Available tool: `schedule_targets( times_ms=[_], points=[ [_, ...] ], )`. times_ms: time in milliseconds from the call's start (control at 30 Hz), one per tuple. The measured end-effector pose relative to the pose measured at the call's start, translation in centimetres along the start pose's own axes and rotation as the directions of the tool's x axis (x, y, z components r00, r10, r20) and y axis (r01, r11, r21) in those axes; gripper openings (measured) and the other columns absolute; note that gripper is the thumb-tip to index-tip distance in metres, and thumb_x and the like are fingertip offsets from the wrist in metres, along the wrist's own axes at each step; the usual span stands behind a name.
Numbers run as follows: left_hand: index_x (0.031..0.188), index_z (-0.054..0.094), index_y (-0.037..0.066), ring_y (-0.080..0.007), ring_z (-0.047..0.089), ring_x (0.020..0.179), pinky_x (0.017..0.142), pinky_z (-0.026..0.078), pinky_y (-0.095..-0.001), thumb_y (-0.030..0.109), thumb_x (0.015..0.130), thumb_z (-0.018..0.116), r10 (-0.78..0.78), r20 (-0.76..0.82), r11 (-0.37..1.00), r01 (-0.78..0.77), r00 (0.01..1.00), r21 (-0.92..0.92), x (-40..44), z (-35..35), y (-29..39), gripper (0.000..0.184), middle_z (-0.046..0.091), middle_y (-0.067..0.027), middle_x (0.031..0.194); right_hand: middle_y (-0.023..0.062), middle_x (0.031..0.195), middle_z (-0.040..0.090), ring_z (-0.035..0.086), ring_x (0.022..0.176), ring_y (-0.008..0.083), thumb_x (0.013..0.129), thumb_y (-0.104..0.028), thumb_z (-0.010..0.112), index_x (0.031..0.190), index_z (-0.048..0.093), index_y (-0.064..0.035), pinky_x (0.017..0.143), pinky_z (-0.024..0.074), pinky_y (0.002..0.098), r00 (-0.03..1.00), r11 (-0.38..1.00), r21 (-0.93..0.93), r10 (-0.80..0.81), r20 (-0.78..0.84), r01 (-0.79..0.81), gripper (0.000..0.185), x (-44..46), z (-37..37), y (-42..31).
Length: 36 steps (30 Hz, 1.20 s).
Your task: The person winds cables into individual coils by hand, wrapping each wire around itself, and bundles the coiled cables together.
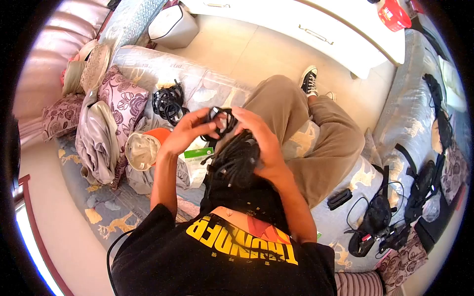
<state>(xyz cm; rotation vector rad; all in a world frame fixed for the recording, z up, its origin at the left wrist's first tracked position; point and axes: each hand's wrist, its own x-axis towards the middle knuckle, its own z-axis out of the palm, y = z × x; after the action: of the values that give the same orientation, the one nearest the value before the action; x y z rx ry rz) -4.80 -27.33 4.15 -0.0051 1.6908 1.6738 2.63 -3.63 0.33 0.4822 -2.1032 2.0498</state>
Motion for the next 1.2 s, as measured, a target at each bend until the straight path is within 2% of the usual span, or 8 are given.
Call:
schedule_targets(
  times_ms=[333,533,633,767,833,933,1000,1200],
  points=[
    [0.136,0.056,-0.005,-0.0152,0.058,0.108,0.094,0.049,-0.0326,0.016,0.104,0.065,-0.004,0.291,0.923,-0.109,0.957,0.37,-2.7,2.6,2.4,0.039,0.067,-0.0124,0.119,0.0154,0.118,0.074,0.068,0.11,0.0334,0.076,-0.019,0.079,0.129,0.069,-0.0004,0.097,0.0519,0.0399,0.993,0.947,-0.312,-0.045,0.111,0.078,0.057,1.0,-1.4,-2.6],
    [0.138,0.052,-0.004,-0.0321,0.05,0.126,0.11,0.037,-0.0427,0.026,0.101,0.068,0.257,0.337,0.786,-0.399,0.906,0.472,-3.2,4.5,1.3,0.051,0.053,-0.0202,0.134,0.0164,0.12,0.072,0.068,0.107,0.0367,0.077,-0.019,0.08,0.126,0.07,0.0014,0.097,0.0508,0.0413,0.996,0.999,-0.001,-0.048,0.08,0.048,0.054,0.1,-1.4,-1.0],
    [0.132,0.054,-0.002,-0.0294,0.046,0.122,0.111,0.035,-0.0397,0.03,0.108,0.055,0.143,0.25,0.772,-0.266,0.957,0.577,-3.7,5.6,1.4,0.039,0.05,-0.016,0.124,0.0184,0.118,0.072,0.069,0.106,0.0357,0.08,-0.019,0.079,0.124,0.07,0.003,0.096,0.0512,0.0404,0.998,0.997,0.067,-0.044,0.046,0.041,0.05,-0.7,-0.7,0.3],
    [0.107,0.061,0.005,-0.0209,0.05,0.114,0.105,0.038,-0.0354,0.039,0.113,0.042,0.227,-0.03,0.958,-0.217,0.974,0.185,-2.9,3.7,-1.0,0.04,0.052,-0.0101,0.122,0.0206,0.11,0.072,0.069,0.103,0.0317,0.085,-0.019,0.075,0.116,0.071,0.0054,0.09,0.0536,0.0377,0.999,0.975,0.221,0.026,-0.042,-0.016,0.039,-2.4,-0.4,1.6],
    [0.106,0.064,0.004,-0.0198,0.053,0.111,0.103,0.039,-0.0359,0.033,0.11,0.05,0.222,-0.193,0.909,-0.274,0.956,-0.315,-2.0,0.8,-2.0,0.033,0.059,-0.0081,0.112,0.0225,0.11,0.069,0.067,0.1,0.0313,0.093,-0.018,0.072,0.118,0.068,0.006,0.088,0.0543,0.0384,0.997,0.946,0.322,-0.027,-0.076,0.051,0.035,-2.7,-0.7,2.3],
    [0.123,0.059,-0.003,-0.0242,0.054,0.111,0.103,0.041,-0.0351,0.021,0.096,0.071,0.284,-0.756,0.949,-0.058,0.589,0.311,0.7,-5.5,-7.5,0.037,0.054,-0.0151,0.123,0.0248,0.107,0.067,0.066,0.098,0.0315,0.101,-0.022,0.067,0.125,0.059,0.0058,0.087,0.0546,0.0406,0.99,0.905,0.415,-0.038,-0.138,0.093,0.037,-3.6,-1.3,2.7],
    [0.13,0.048,-0.005,-0.0415,0.051,0.116,0.103,0.041,-0.0484,0.016,0.084,0.077,0.567,-0.769,0.704,0.311,0.294,0.638,2.3,-11.5,-14.9,0.059,0.05,-0.0279,0.125,0.0223,0.103,0.066,0.064,0.097,0.0301,0.1,-0.023,0.067,0.126,0.057,0.0027,0.092,0.0522,0.0441,0.984,0.868,0.48,-0.053,-0.167,0.128,0.038,-3.5,-1.6,2.7],
    [0.121,0.046,-0.005,-0.0482,0.055,0.109,0.095,0.045,-0.0533,0.004,0.082,0.073,0.515,-0.817,0.741,0.346,0.257,0.576,1.9,-13.4,-17.6,0.048,0.054,-0.0287,0.117,0.0213,0.1,0.065,0.063,0.095,0.0303,0.1,-0.025,0.067,0.126,0.056,0.0017,0.094,0.0506,0.0473,0.981,0.819,0.555,-0.049,-0.187,0.146,0.038,-3.5,-1.0,1.8]
  ],
)
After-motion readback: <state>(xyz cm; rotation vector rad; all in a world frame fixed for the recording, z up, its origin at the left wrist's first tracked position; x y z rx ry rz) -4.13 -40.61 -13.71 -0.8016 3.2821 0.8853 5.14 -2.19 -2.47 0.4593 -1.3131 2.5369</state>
